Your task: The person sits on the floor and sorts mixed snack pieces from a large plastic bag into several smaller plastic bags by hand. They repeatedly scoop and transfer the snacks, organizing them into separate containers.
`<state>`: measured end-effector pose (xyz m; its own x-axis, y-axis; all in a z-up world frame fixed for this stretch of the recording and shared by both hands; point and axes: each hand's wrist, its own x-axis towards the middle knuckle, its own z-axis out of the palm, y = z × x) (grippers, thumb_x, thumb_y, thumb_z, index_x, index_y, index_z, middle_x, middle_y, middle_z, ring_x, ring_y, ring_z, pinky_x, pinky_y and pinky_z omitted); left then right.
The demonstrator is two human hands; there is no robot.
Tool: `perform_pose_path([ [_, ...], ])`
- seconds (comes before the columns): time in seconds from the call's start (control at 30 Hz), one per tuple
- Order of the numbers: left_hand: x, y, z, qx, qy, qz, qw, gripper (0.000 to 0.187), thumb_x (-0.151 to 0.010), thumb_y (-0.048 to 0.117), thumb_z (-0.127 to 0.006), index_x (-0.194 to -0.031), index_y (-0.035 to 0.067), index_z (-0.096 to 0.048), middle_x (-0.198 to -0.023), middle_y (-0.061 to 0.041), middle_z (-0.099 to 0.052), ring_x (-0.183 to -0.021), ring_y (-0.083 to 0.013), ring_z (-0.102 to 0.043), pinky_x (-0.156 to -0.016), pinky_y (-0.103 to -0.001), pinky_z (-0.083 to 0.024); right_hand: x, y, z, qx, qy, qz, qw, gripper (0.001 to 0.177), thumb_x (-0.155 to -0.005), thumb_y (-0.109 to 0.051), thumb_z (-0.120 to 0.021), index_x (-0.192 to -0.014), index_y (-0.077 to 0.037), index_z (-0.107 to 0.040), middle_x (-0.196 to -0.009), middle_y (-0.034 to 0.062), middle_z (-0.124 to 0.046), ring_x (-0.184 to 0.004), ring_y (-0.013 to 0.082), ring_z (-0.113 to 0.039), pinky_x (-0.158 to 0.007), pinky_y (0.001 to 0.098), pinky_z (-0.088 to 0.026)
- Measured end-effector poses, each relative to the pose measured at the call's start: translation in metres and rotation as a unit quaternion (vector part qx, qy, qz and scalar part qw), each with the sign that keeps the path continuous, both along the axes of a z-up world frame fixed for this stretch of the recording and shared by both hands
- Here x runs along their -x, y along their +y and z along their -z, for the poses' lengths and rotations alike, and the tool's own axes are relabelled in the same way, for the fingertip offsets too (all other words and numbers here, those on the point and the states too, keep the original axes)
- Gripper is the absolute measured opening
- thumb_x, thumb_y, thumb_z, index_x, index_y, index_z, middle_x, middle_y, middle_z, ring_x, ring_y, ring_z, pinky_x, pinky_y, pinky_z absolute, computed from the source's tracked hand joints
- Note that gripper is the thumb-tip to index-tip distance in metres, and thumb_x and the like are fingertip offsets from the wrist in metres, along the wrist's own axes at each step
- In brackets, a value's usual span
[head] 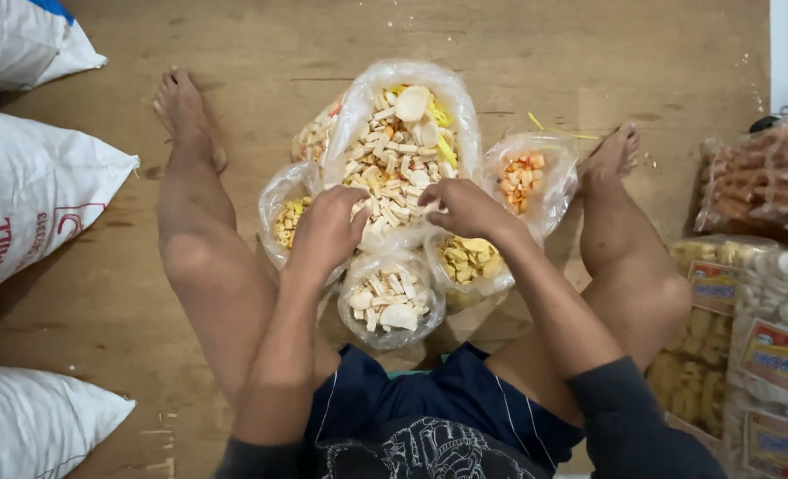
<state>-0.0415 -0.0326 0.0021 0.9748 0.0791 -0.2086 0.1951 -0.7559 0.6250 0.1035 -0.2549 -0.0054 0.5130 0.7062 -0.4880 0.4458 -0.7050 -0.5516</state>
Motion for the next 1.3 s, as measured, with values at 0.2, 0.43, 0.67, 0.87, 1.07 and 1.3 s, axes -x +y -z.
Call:
perform_pose_path([
  [0.2, -0.002, 0.007, 0.050, 0.033, -0.051, -0.039, 0.997, 0.028, -0.094, 0.009, -0.064, -0.120, 0.010, -0.072, -0.107, -0.015, -0.070, -0.107, -0.0384, -0.069, -0.093, -0.048, -0.056, -0.012, 0.040, 0.080, 0.011, -0.117, -0.043, 0.992, 0.029, -0.090, -0.016, -0.067, -0.118, -0.017, -0.075, -0.115, 0.0145, -0.071, -0.110, 0.0367, -0.070, -0.092, 0.0480, -0.058],
  [0.43, -0.022, 0.015, 0.032, 0.146, -0.139, -0.095, 0.975, 0.035, -0.092, -0.006, -0.057, -0.121, 0.005, -0.072, -0.108, -0.021, -0.071, -0.106, -0.0426, -0.070, -0.093, -0.051, -0.056, 0.000, 0.090, 0.103, 0.044, -0.146, -0.036, 0.988, 0.043, -0.096, -0.014, -0.058, -0.137, -0.022, -0.067, -0.119, 0.0160, -0.064, -0.112, 0.0379, -0.067, -0.086, 0.0530, -0.061],
  [0.67, -0.021, 0.023, 0.012, 0.173, -0.153, -0.128, 0.965, 0.041, -0.091, -0.012, -0.048, -0.117, 0.006, -0.073, -0.104, -0.019, -0.072, -0.103, -0.0428, -0.070, -0.094, -0.048, -0.055, 0.009, 0.095, 0.160, -0.021, -0.428, -0.042, 0.902, 0.021, -0.092, -0.020, -0.061, -0.108, -0.012, -0.073, -0.097, 0.0128, -0.057, -0.096, 0.0349, -0.065, -0.070, 0.0465, -0.059],
  [0.87, -0.022, 0.020, 0.021, 0.161, -0.142, -0.122, 0.969, 0.041, -0.090, -0.014, -0.049, -0.116, 0.005, -0.074, -0.103, -0.018, -0.073, -0.105, -0.0404, -0.071, -0.095, -0.047, -0.055, 0.007, 0.089, 0.164, 0.071, -0.398, -0.037, 0.914, 0.024, -0.089, -0.028, -0.067, -0.088, -0.008, -0.081, -0.106, 0.0154, -0.062, -0.112, 0.0365, -0.059, -0.090, 0.0516, -0.051],
  [1.07, -0.022, 0.020, 0.022, 0.151, -0.137, -0.116, 0.972, 0.043, -0.088, -0.014, -0.049, -0.115, 0.007, -0.074, -0.102, -0.016, -0.073, -0.103, -0.0380, -0.071, -0.094, -0.044, -0.056, -0.004, 0.094, 0.158, 0.105, -0.322, -0.056, 0.939, 0.022, -0.084, -0.025, -0.068, -0.094, -0.009, -0.081, -0.104, 0.0169, -0.062, -0.109, 0.0392, -0.059, -0.085, 0.0534, -0.051],
  [1.3, -0.023, 0.019, 0.049, 0.149, -0.138, -0.110, 0.973, 0.042, -0.084, -0.013, -0.054, -0.114, 0.008, -0.074, -0.098, -0.016, -0.073, -0.101, -0.0395, -0.071, -0.092, -0.047, -0.056, 0.013, 0.120, 0.151, -0.015, -0.231, -0.054, 0.971, 0.024, -0.085, -0.030, -0.072, -0.105, -0.019, -0.080, -0.102, 0.0133, -0.063, -0.101, 0.0383, -0.064, -0.079, 0.0539, -0.059],
])
